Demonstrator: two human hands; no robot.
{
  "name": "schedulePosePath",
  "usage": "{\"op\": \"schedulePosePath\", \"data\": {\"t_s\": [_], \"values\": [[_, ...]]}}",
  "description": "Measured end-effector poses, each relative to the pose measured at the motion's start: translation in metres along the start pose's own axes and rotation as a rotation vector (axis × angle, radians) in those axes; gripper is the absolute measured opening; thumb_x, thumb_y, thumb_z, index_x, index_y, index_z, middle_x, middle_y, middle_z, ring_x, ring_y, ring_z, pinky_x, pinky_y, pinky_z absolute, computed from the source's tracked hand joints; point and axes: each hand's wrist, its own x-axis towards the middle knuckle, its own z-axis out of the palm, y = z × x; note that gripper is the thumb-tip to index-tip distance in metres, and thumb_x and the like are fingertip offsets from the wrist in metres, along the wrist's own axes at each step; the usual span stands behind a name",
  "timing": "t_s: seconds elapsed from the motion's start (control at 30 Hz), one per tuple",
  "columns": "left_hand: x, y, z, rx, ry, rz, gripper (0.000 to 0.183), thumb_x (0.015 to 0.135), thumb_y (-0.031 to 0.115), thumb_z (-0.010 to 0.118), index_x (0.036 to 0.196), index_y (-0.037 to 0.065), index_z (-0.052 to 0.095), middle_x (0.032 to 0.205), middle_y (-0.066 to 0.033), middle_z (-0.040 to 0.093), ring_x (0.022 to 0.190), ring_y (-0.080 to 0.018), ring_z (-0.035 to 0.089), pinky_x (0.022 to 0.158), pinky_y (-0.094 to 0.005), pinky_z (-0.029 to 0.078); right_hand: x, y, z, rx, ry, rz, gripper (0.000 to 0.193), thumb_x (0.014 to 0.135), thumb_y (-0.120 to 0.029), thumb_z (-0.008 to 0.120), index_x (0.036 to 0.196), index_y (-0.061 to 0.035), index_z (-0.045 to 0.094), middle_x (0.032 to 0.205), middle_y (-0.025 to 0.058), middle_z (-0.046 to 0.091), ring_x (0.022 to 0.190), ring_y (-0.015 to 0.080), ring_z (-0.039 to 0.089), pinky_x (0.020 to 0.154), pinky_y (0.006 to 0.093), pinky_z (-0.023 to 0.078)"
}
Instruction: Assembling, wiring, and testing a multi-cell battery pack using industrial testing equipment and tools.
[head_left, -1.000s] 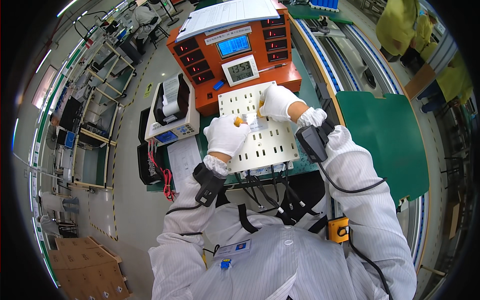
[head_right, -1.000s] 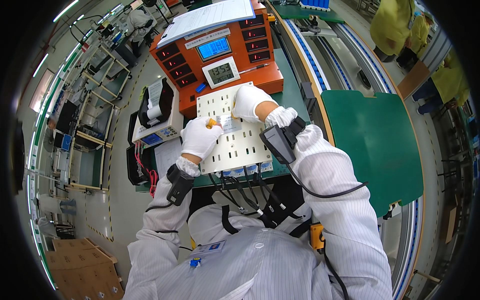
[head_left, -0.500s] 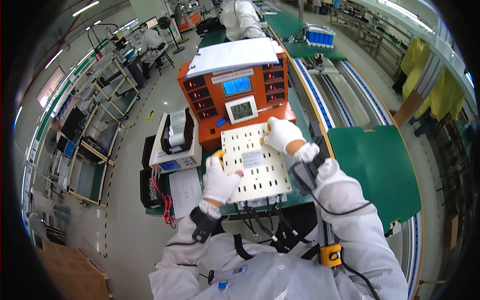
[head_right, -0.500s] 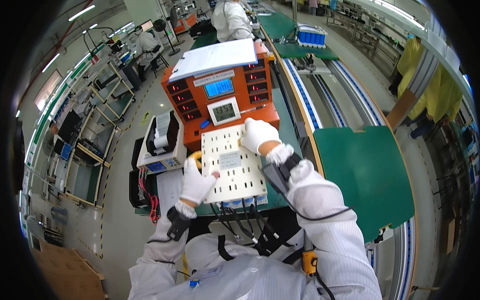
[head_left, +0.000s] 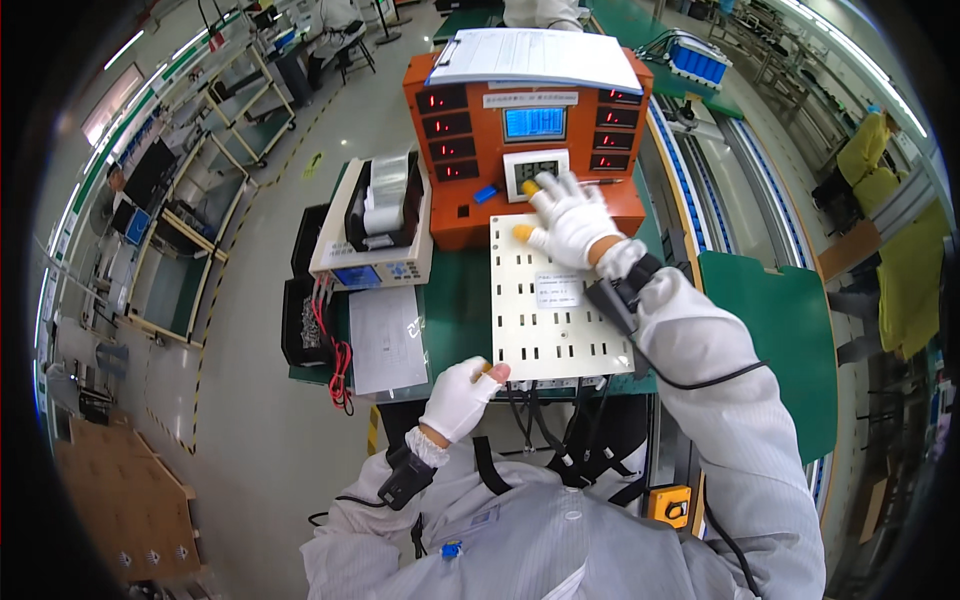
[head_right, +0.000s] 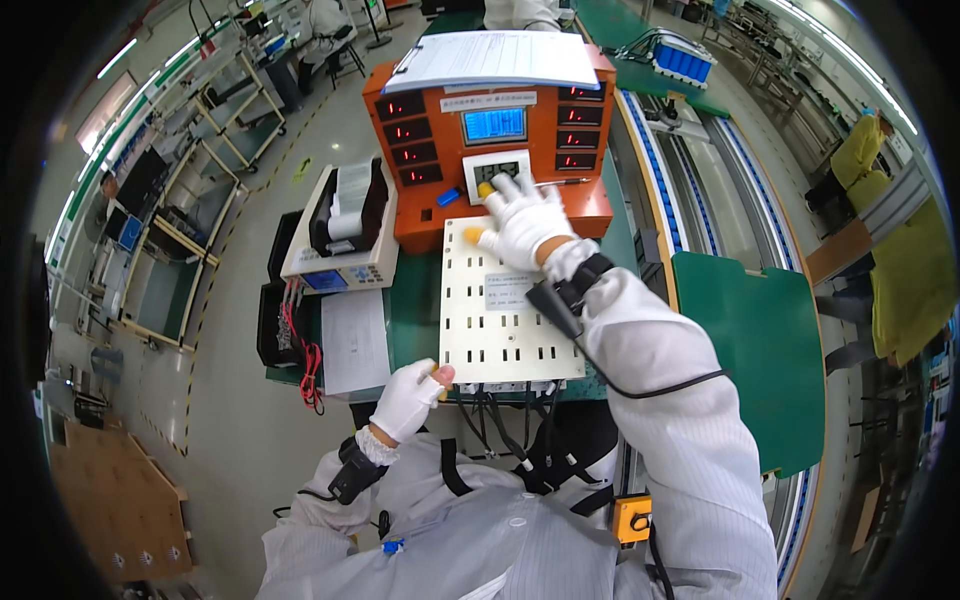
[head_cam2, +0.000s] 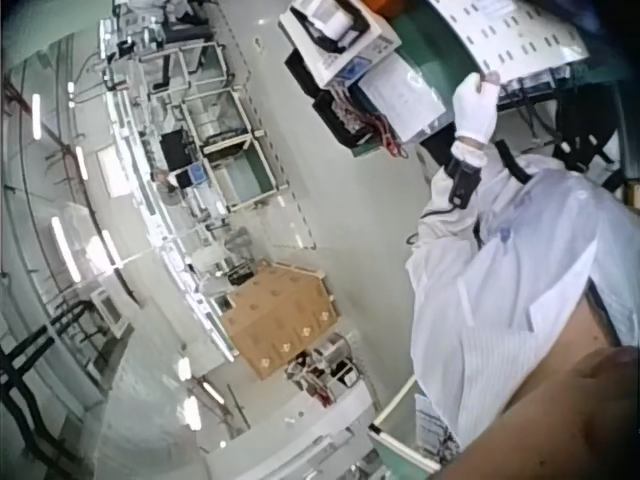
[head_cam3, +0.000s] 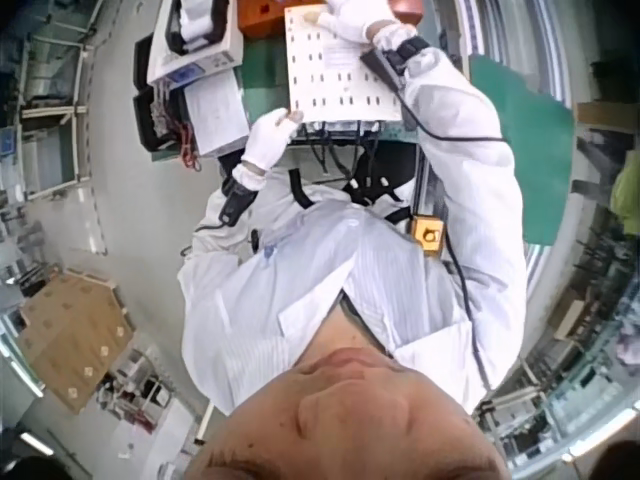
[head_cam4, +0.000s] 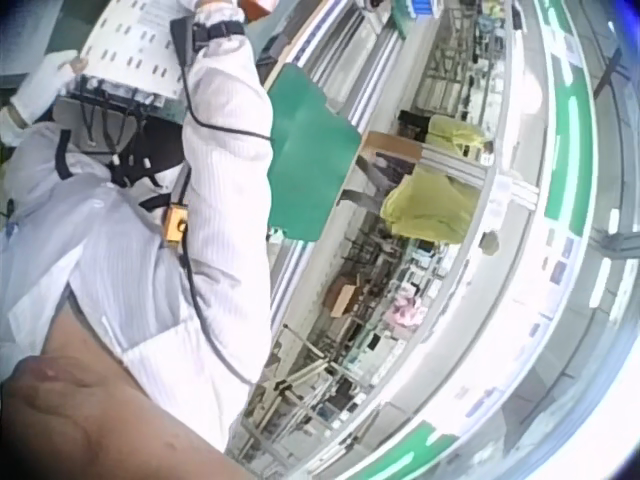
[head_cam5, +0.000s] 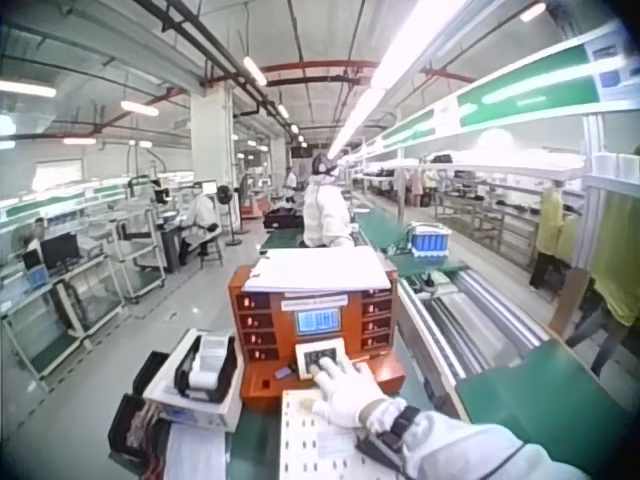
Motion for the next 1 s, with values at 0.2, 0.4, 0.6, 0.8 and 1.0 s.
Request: {"op": "schedulePosePath", "data": {"t_s": [0.2, 0.4, 0.6, 0.8, 1.0], "values": [[-0.005, 0.009, 0.009, -0.425, -0.173, -0.097, 0.06, 0.097, 0.053, 0.056, 0.099, -0.006, 0.067, 0.08, -0.003, 0.062, 0.066, -0.0085, 0.053, 0.059, -0.0239, 0.046, -0.031, 0.001, -0.008, -0.007, -0.01, -0.063, 0.072, 0.092, -0.059, 0.052, 0.14, -0.0065, 0.048, 0.154, 0.0178, 0.035, 0.142, 0.0383, 0.03, 0.114, 0.0561, 0.023], [-0.011, 0.007, 0.009, -0.553, -0.187, -0.199, 0.052, 0.097, 0.045, 0.06, 0.106, -0.006, 0.068, 0.081, -0.0021, 0.062, 0.066, -0.0064, 0.05, 0.06, -0.0224, 0.044, -0.027, -0.009, -0.014, 0.042, 0.091, -0.13, 0.071, 0.089, -0.059, 0.055, 0.134, -0.0031, 0.051, 0.14, 0.0196, 0.05, 0.132, 0.0381, 0.044, 0.109, 0.0535, 0.033], [-0.014, 0.009, 0.025, -0.65, -0.063, -0.184, 0.051, 0.097, 0.046, 0.058, 0.098, -0.004, 0.068, 0.077, -0.0011, 0.06, 0.064, -0.0065, 0.05, 0.059, -0.0223, 0.041, 0.016, 0.042, -0.003, 0.43, -0.327, 0.378, 0.073, 0.096, -0.064, 0.042, 0.091, 0.0021, 0.073, 0.093, 0.0237, 0.071, 0.089, 0.0388, 0.068, 0.081, 0.0444, 0.052], [-0.008, 0.009, 0.024, -0.696, 0.009, -0.187, 0.042, 0.098, 0.037, 0.059, 0.096, -0.004, 0.069, 0.076, 0.001, 0.059, 0.067, -0.0072, 0.05, 0.059, -0.0243, 0.041, -0.008, 0.089, 0.025, 0.304, -0.143, 0.254, 0.067, 0.1, -0.055, 0.037, 0.097, 0.0048, 0.067, 0.093, 0.0324, 0.066, 0.092, 0.0467, 0.063, 0.086, 0.048, 0.048], [0.07, -0.014, -0.005, -0.637, 0.143, 0.037, 0.037, 0.096, 0.027, 0.055, 0.093, -0.007, 0.069, 0.079, -0.0062, 0.068, 0.073, -0.0127, 0.058, 0.067, -0.0304, 0.044, -0.123, 0.096, 0.02, 1.138, 0.09, 0.896, 0.06, 0.096, -0.055, 0.052, 0.082, 0.0018, 0.065, 0.069, 0.0083, 0.061, 0.06, 0.0175, 0.058, 0.058, 0.0349, 0.044]]}}
